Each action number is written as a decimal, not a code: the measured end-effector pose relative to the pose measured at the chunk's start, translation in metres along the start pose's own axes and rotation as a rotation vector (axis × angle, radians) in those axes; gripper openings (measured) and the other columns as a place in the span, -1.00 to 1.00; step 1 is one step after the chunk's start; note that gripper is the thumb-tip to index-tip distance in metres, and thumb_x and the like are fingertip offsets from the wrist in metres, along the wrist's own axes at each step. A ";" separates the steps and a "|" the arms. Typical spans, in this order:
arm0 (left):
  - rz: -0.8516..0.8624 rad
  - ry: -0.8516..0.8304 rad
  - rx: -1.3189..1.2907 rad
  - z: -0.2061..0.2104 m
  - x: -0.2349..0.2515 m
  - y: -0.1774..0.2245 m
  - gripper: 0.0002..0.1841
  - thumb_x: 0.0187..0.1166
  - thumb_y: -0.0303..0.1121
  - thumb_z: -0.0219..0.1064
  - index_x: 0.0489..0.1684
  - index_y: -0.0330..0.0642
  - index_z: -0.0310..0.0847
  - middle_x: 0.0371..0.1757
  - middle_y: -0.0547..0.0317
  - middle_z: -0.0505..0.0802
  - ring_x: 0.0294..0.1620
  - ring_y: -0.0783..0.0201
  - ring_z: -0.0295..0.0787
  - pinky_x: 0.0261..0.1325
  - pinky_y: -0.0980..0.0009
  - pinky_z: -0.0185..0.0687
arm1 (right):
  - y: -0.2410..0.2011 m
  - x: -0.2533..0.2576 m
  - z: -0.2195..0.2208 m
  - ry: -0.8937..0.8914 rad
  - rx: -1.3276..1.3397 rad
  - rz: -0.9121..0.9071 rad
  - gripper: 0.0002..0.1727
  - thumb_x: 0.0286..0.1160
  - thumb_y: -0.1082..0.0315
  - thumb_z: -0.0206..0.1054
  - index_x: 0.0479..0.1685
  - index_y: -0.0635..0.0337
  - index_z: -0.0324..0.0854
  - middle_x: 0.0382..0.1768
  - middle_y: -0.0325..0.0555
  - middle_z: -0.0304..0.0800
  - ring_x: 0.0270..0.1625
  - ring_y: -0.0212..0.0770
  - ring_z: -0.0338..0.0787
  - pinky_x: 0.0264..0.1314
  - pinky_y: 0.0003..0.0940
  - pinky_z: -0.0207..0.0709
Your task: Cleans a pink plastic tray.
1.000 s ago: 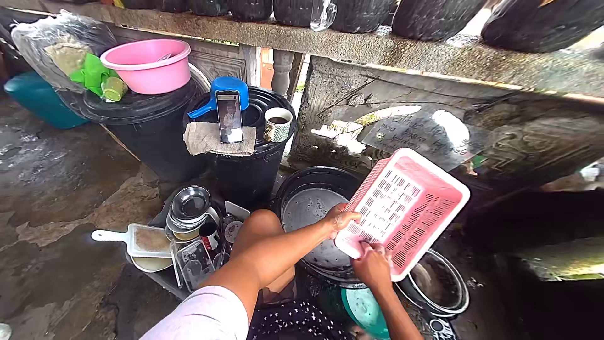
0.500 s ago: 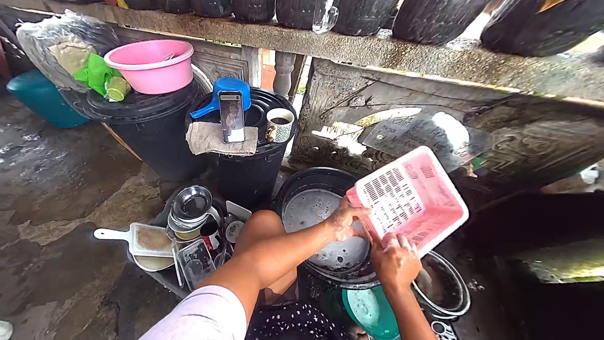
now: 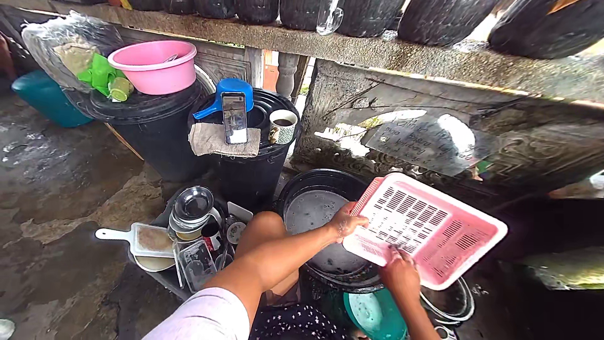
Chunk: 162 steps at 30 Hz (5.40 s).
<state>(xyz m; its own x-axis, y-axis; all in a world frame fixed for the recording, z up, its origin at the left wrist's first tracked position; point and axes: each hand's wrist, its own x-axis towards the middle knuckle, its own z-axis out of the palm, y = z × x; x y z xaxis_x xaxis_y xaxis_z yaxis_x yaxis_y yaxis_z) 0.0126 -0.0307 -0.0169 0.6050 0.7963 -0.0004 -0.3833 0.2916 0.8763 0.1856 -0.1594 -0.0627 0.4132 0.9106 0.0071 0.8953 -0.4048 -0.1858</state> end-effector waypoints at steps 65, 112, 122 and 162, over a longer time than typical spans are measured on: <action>-0.254 -0.113 0.093 0.028 0.013 -0.018 -0.33 0.42 -0.48 0.42 0.59 -0.33 0.28 0.18 -0.21 0.75 0.07 0.10 0.76 0.17 0.12 0.72 | -0.029 -0.025 0.012 0.114 -0.037 -0.301 -0.41 0.11 0.52 0.52 0.33 0.29 0.74 0.38 0.25 0.73 0.43 0.33 0.69 0.38 0.30 0.58; 0.029 0.036 0.022 0.029 0.003 0.002 -0.29 0.31 -0.61 0.36 0.61 -0.42 0.33 0.24 -0.24 0.76 0.12 0.14 0.78 0.24 0.17 0.72 | -0.053 -0.019 0.036 0.691 0.161 -0.481 -0.60 0.47 0.32 0.16 0.06 0.40 0.79 0.21 0.29 0.84 0.28 0.31 0.82 0.34 0.24 0.61; 0.034 0.071 0.051 0.022 0.004 0.004 -0.33 0.30 -0.60 0.35 0.56 -0.44 0.36 0.19 -0.23 0.77 0.08 0.14 0.79 0.20 0.19 0.74 | -0.079 -0.020 0.019 0.482 0.200 -0.182 -0.52 0.20 0.30 0.44 0.14 0.38 0.78 0.32 0.28 0.77 0.41 0.34 0.72 0.42 0.37 0.50; -0.151 -0.040 0.035 0.024 0.017 -0.014 -0.35 0.55 -0.42 0.32 0.66 -0.27 0.18 0.21 -0.21 0.74 0.08 0.08 0.79 0.14 0.11 0.76 | -0.047 -0.011 -0.006 0.202 -0.083 -0.404 -0.50 0.19 0.36 0.48 0.23 0.32 0.77 0.39 0.20 0.75 0.49 0.20 0.70 0.49 0.24 0.52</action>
<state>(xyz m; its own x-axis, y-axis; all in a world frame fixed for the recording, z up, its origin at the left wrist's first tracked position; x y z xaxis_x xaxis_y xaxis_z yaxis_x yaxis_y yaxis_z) 0.0451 -0.0342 -0.0174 0.6816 0.7226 -0.1151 -0.2613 0.3873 0.8841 0.1400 -0.1510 -0.0478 0.0448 0.9656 0.2561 0.9982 -0.0331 -0.0498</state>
